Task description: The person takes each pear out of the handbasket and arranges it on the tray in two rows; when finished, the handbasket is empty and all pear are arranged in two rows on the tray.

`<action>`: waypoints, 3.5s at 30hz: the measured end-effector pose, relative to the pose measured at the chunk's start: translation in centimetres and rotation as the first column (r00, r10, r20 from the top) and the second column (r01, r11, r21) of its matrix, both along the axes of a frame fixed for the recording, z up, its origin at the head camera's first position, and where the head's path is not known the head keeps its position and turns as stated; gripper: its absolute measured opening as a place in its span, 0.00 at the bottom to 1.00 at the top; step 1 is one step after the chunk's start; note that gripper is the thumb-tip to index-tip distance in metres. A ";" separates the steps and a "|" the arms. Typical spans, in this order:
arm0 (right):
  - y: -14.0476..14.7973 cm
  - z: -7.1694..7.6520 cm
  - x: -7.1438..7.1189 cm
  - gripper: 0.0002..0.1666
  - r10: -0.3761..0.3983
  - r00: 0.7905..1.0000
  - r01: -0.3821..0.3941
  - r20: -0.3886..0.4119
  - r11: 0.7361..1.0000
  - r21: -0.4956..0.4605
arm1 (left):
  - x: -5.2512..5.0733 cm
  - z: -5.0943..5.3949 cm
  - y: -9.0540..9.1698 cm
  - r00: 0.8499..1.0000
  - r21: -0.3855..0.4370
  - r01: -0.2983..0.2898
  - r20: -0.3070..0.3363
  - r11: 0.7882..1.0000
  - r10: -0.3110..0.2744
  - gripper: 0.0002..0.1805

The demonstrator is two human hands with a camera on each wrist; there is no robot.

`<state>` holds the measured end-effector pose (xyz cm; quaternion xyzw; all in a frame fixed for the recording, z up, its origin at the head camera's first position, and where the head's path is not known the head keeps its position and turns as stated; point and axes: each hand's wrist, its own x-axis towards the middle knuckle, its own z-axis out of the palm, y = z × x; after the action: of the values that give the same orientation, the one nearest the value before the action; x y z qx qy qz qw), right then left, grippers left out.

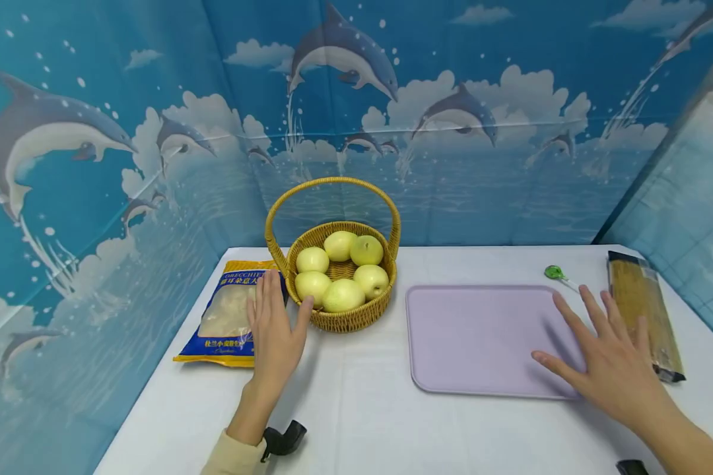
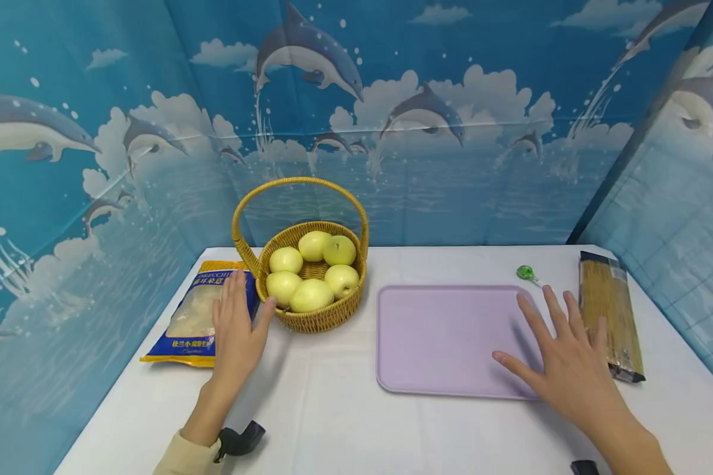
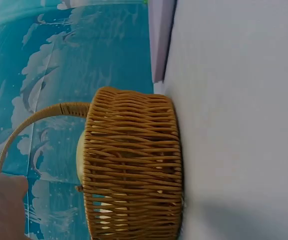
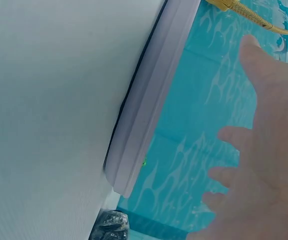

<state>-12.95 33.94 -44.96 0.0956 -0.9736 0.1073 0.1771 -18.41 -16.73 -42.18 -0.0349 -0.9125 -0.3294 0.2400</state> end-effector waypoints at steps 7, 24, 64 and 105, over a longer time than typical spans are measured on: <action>-0.1 -0.3 0.2 0.69 -0.004 1.000 0.004 0.011 1.000 0.000 | -1.8 1.8 0.3 0.997 0.115 -0.007 0.076 0.993 -0.002 0.48; -0.4 -0.1 0.0 0.62 0.042 0.999 -0.042 0.019 0.999 0.001 | -6.2 -1.6 1.4 0.985 0.762 0.172 -0.134 0.625 -0.107 0.38; -23.0 5.8 -9.5 0.47 0.562 0.823 -0.476 0.086 0.764 -0.436 | -6.4 -5.0 2.3 0.990 0.796 0.130 -0.132 0.591 -0.041 0.42; -30.4 11.2 -16.7 0.43 0.476 0.594 -0.581 0.648 0.811 -0.063 | -6.7 -6.2 2.3 0.993 0.803 0.109 -0.109 0.587 -0.034 0.42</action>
<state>-29.68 3.52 -33.73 0.3519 -0.9058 0.1047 -0.2115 -25.15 -14.40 -48.37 0.0274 -0.6515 -0.7146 0.2535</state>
